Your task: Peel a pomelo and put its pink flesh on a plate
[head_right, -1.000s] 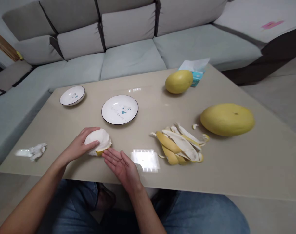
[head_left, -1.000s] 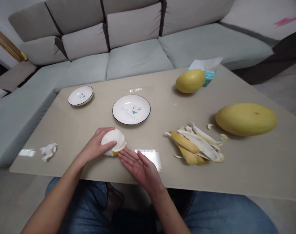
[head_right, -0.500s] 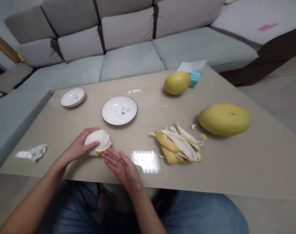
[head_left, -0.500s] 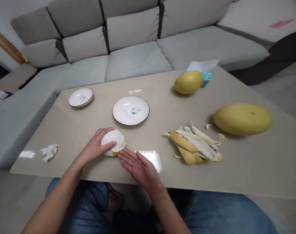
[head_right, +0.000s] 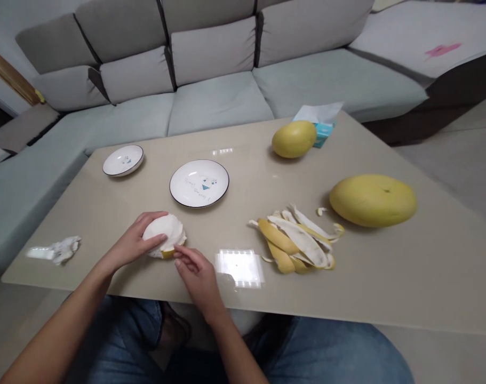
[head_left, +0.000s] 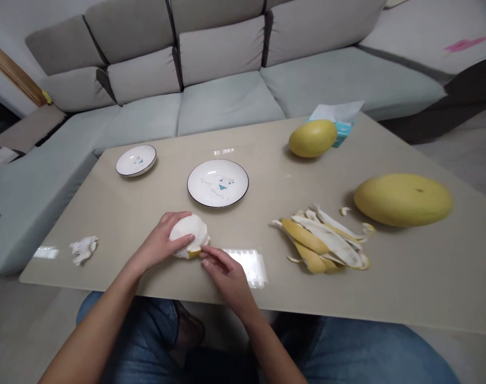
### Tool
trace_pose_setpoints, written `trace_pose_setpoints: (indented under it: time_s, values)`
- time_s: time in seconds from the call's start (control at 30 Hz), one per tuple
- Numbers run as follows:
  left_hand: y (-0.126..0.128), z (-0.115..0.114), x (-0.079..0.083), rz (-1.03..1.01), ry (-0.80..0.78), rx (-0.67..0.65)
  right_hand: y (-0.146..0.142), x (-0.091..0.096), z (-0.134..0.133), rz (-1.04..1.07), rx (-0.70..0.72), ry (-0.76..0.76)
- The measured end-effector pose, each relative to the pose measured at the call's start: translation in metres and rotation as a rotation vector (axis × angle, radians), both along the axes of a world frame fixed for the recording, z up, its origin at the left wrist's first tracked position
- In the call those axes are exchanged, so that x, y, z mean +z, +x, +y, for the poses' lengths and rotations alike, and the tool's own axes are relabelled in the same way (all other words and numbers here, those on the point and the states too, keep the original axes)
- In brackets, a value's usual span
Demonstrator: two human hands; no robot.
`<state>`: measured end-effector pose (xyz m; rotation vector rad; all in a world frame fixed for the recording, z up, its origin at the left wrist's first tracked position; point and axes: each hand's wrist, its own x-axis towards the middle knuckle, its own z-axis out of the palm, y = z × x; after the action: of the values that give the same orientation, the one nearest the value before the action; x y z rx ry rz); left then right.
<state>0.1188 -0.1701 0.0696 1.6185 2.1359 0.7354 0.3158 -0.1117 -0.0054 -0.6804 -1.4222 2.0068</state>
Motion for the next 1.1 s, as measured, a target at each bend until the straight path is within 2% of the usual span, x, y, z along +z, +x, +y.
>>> trace_pose_setpoints:
  time_s: [0.1, 0.17, 0.37, 0.5, 0.63, 0.77, 0.93, 1.0, 1.1]
  values:
    - [0.000, 0.001, 0.001, -0.017, -0.004, 0.010, -0.008, 0.001, 0.002, -0.064, -0.077, 0.541]
    - [-0.001, 0.001, 0.001, -0.026, -0.012, 0.015, -0.013, 0.003, 0.005, -0.107, -0.084, 0.768]
    - [-0.005, 0.003, 0.003, -0.026, -0.042, -0.017, -0.020, 0.008, 0.010, -0.257, -0.128, 1.163]
    - [-0.006, 0.005, 0.005, -0.022, -0.064, -0.046, -0.024, 0.008, 0.009, -0.275, -0.154, 1.287]
    - [-0.007, 0.007, 0.007, -0.011, -0.060, -0.071, -0.026, 0.003, 0.009, -0.232, -0.124, 1.304]
    - [-0.007, 0.007, 0.007, 0.005, -0.049, -0.086, -0.025, -0.004, 0.010, -0.180, -0.061, 1.250]
    - [-0.007, 0.006, 0.006, -0.011, -0.025, -0.039, -0.020, -0.007, 0.005, -0.148, -0.041, 1.161]
    - [-0.007, 0.005, 0.005, -0.013, -0.023, -0.024, -0.021, -0.007, -0.003, -0.182, -0.074, 0.989]
    - [-0.005, 0.004, 0.002, 0.001, -0.024, -0.013, -0.025, -0.006, -0.014, -0.283, -0.163, 0.573]
